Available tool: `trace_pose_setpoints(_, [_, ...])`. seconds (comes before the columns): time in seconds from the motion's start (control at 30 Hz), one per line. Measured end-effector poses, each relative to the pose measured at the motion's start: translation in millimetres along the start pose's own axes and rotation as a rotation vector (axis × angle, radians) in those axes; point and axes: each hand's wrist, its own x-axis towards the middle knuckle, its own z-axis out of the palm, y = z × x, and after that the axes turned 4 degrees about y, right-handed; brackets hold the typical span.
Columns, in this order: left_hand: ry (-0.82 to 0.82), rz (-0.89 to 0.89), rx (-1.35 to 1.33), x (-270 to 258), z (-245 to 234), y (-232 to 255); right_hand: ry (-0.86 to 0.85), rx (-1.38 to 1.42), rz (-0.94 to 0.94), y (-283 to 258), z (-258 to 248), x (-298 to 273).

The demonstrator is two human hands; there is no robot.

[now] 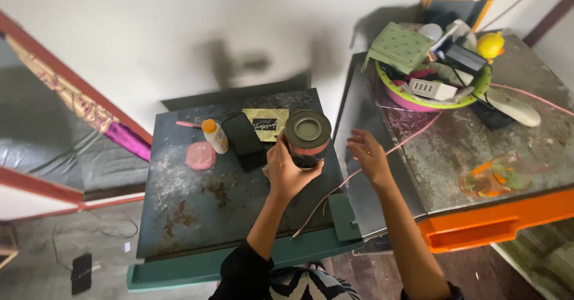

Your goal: Organizing and moving various small household items and electronics from a chest to a shelf area.

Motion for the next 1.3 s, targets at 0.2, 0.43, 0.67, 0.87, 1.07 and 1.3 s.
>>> trace_pose_setpoints(0.2, [0.115,-0.139,0.192,-11.5,-36.2,-12.5,-0.194,-0.183,-0.134,-13.2,49.2,5.7])
trace_pose_setpoints(0.43, [0.238,-0.272,0.371,-43.2,-108.7,-38.7,-0.417,-0.491,-0.323,-23.4,119.5,6.5])
trace_pose_setpoints(0.67, [0.311,-0.375,0.520,-76.0,-163.4,-57.3,-0.805,-1.400,-0.454,-45.5,161.2,-6.5])
trace_pose_setpoints(0.87, [0.294,-0.430,0.515,-99.4,-199.6,-68.6,-0.816,-1.468,-0.378,-50.4,173.8,-15.9])
trace_pose_setpoints(1.07, [0.254,-0.377,0.436,-117.9,-251.6,-77.5,-0.682,-1.497,-0.304,-57.7,191.5,-40.3])
trace_pose_setpoints(1.3, [0.218,-0.337,0.430,-141.9,-312.4,-89.0,-0.537,-1.406,-0.516,-110.0,256.4,-135.2])
